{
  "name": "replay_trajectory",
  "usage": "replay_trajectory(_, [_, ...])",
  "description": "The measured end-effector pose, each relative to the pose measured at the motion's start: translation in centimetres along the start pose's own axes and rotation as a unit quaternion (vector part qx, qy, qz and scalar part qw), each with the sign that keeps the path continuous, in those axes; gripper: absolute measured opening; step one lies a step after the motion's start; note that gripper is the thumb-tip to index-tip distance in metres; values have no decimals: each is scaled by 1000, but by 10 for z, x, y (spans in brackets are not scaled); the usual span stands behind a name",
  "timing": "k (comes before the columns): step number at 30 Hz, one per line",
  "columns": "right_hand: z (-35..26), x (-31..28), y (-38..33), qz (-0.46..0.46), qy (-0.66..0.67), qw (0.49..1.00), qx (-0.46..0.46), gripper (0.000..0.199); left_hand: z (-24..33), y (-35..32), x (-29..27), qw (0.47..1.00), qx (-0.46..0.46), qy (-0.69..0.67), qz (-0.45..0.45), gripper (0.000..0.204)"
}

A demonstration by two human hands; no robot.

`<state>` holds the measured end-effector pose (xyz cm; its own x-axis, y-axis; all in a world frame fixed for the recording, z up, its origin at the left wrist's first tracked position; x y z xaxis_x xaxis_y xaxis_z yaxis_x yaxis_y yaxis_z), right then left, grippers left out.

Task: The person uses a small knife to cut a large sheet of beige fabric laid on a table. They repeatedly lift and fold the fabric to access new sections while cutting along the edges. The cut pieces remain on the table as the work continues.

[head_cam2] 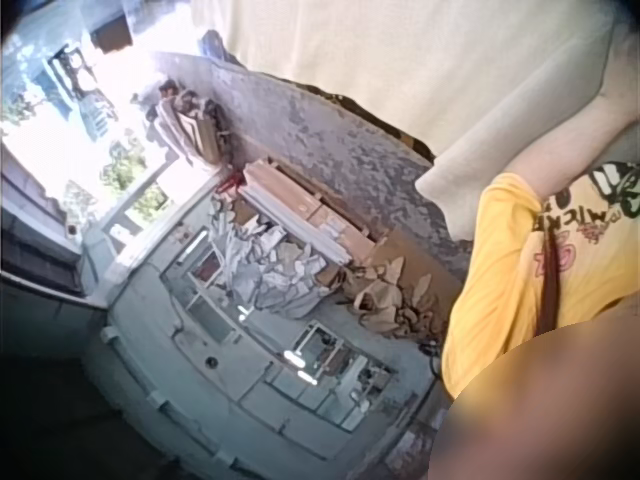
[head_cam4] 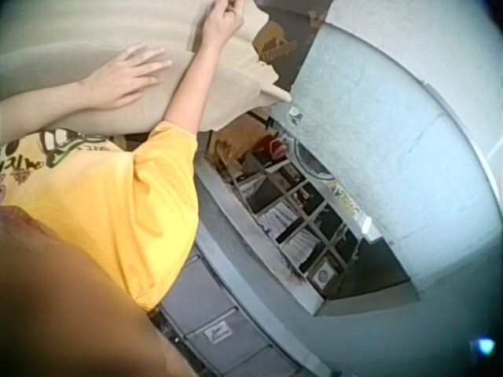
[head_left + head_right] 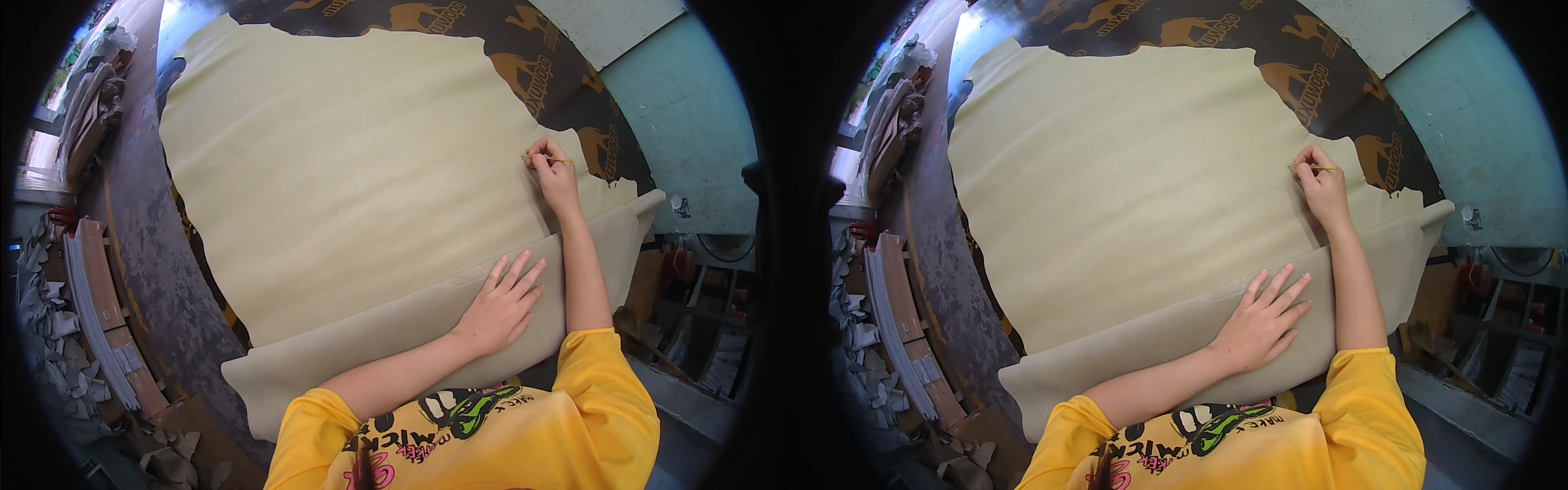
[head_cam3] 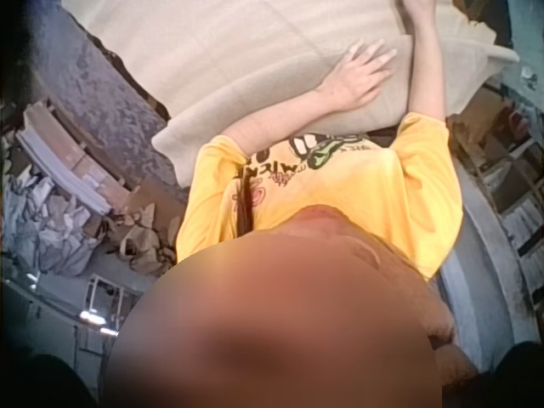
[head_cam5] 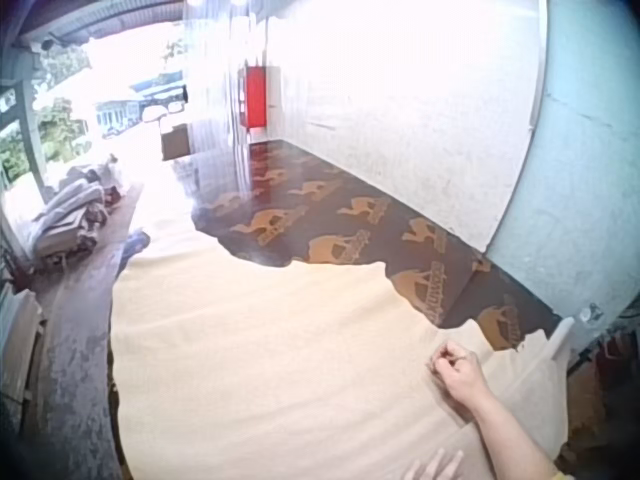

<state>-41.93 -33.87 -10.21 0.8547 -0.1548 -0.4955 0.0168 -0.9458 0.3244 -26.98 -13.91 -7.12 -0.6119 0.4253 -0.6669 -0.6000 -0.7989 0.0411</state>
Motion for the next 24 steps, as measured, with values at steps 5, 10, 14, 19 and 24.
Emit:
replay_trajectory(5, [4, -1, 4, -6, 9, 997, 71, 11, -2, 1, 1, 1000, -4, 5, -9, 47])
replay_trajectory(10, [-24, 42, 25, -43, 163, 985, 20, 7, -1, 0, 1, 1000, -4, 1, -7, 47])
replay_trajectory(14, [-37, 68, 42, -121, 125, 984, -33, 7, -2, 0, 3, 1000, -7, -4, -15, 47])
replay_trajectory(19, [-22, 74, 74, -127, 68, 989, -32, 9, -2, 0, 3, 1000, -10, -6, -16, 47])
replay_trajectory(24, [6, 78, 133, -100, 46, 993, -38, 10, -3, 0, 4, 1000, -8, -10, -17, 47])
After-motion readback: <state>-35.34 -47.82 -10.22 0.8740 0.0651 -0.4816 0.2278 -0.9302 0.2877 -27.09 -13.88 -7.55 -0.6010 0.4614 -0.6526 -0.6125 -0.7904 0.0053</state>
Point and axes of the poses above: each hand's wrist, its own y-axis towards the middle knuckle, its own x-axis out of the palm, z = x × y, the point moved 10 cm from there along y, towards the middle knuckle, and after that the axes turned 15 degrees about -x, right-handed, at the moved point
